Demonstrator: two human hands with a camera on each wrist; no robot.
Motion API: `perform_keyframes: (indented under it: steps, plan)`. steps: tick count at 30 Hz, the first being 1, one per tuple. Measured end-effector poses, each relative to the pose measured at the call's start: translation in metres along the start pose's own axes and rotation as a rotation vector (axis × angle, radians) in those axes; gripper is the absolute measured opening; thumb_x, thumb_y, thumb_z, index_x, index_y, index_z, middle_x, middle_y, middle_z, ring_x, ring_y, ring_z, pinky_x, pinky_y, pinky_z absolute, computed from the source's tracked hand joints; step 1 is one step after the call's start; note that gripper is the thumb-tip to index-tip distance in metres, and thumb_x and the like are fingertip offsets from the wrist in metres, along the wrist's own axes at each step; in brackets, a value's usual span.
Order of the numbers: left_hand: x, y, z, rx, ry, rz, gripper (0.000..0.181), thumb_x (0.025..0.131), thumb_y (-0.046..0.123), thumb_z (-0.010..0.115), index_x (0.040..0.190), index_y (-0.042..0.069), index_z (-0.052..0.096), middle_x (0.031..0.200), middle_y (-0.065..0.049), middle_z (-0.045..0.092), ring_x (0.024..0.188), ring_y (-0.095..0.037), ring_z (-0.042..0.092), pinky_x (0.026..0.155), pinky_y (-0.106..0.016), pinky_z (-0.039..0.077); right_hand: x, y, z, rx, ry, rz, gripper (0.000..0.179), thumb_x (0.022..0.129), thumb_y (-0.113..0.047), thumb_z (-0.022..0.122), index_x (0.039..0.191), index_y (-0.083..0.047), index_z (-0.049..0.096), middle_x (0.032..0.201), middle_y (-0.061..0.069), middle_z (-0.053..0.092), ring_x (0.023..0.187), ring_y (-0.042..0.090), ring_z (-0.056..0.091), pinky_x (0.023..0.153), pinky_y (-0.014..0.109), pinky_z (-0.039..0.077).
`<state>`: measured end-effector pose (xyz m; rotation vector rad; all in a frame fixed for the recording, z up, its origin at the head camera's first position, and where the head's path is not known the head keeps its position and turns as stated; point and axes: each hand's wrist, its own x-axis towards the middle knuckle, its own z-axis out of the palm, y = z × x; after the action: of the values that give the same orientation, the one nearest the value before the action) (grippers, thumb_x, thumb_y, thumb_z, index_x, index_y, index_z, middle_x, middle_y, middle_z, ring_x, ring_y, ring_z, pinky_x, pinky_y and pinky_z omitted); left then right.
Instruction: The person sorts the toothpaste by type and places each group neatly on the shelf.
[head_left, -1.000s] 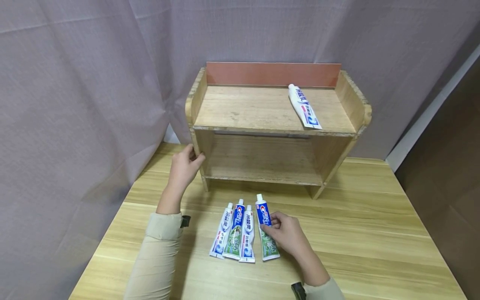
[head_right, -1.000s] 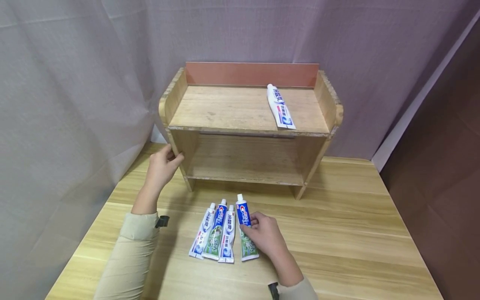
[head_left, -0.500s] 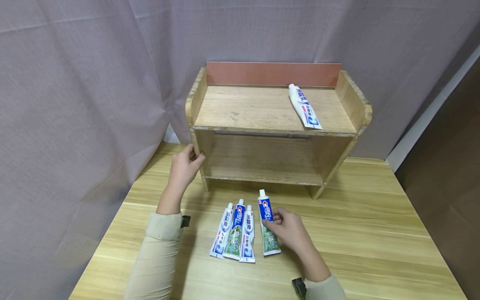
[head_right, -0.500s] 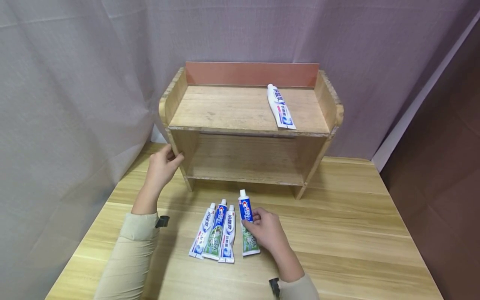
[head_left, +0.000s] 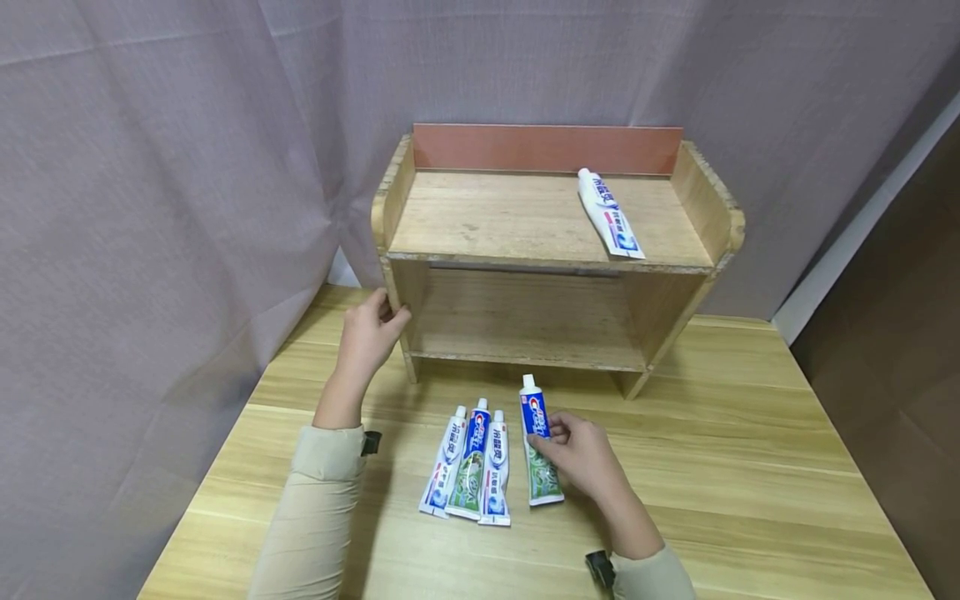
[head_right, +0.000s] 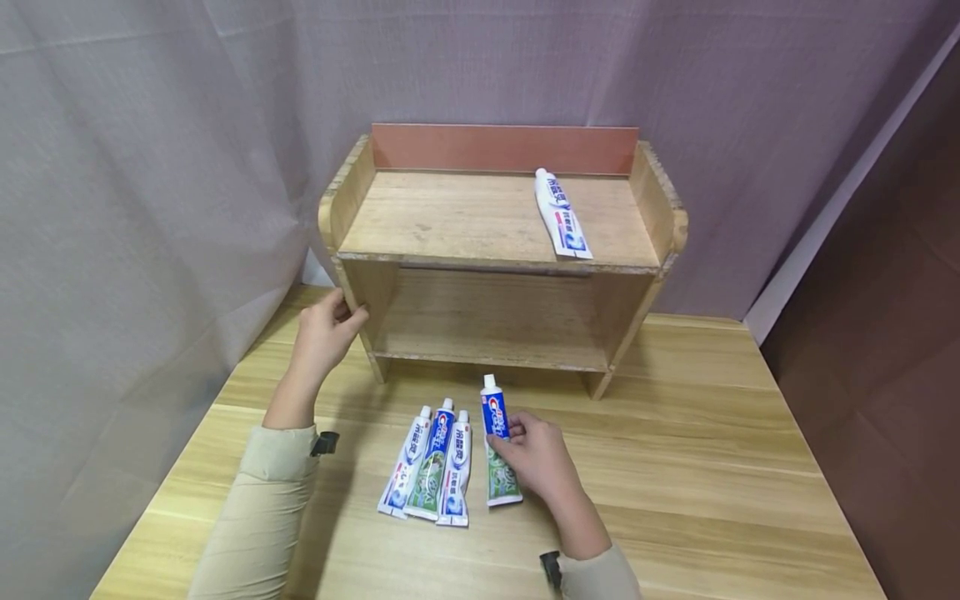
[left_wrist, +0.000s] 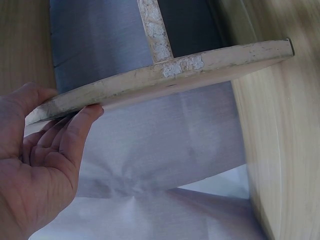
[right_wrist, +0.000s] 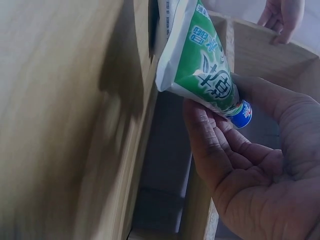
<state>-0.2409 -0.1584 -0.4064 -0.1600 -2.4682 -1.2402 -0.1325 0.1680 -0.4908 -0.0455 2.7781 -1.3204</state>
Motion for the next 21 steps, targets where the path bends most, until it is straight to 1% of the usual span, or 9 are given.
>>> perform_keyframes:
  steps: [8,21]
  plan:
    - [0.0001,-0.0004,0.0004,-0.007,-0.007,-0.007,0.020,0.093,0.018,0.065,0.107,0.003,0.067,0.112,-0.020,0.072,0.103,-0.032,0.072,0.087,-0.042,0.060,0.0028,0.0015,-0.0024,-0.002,-0.004,-0.006,0.048,0.083,-0.025,0.082,0.117,0.005,0.067,0.094,0.006,0.071,0.084,0.016,0.067,0.075,0.030,0.061]
    - [0.0001,-0.0001,0.0000,-0.014,-0.005,-0.004,0.022,0.094,0.018,0.065,0.109,0.002,0.067,0.112,-0.021,0.072,0.103,-0.033,0.072,0.087,-0.041,0.060,0.0082,-0.0006,-0.0070,0.000,0.006,0.001,0.040,0.085,-0.027,0.081,0.111,0.000,0.068,0.094,0.006,0.070,0.084,0.017,0.067,0.075,0.031,0.061]
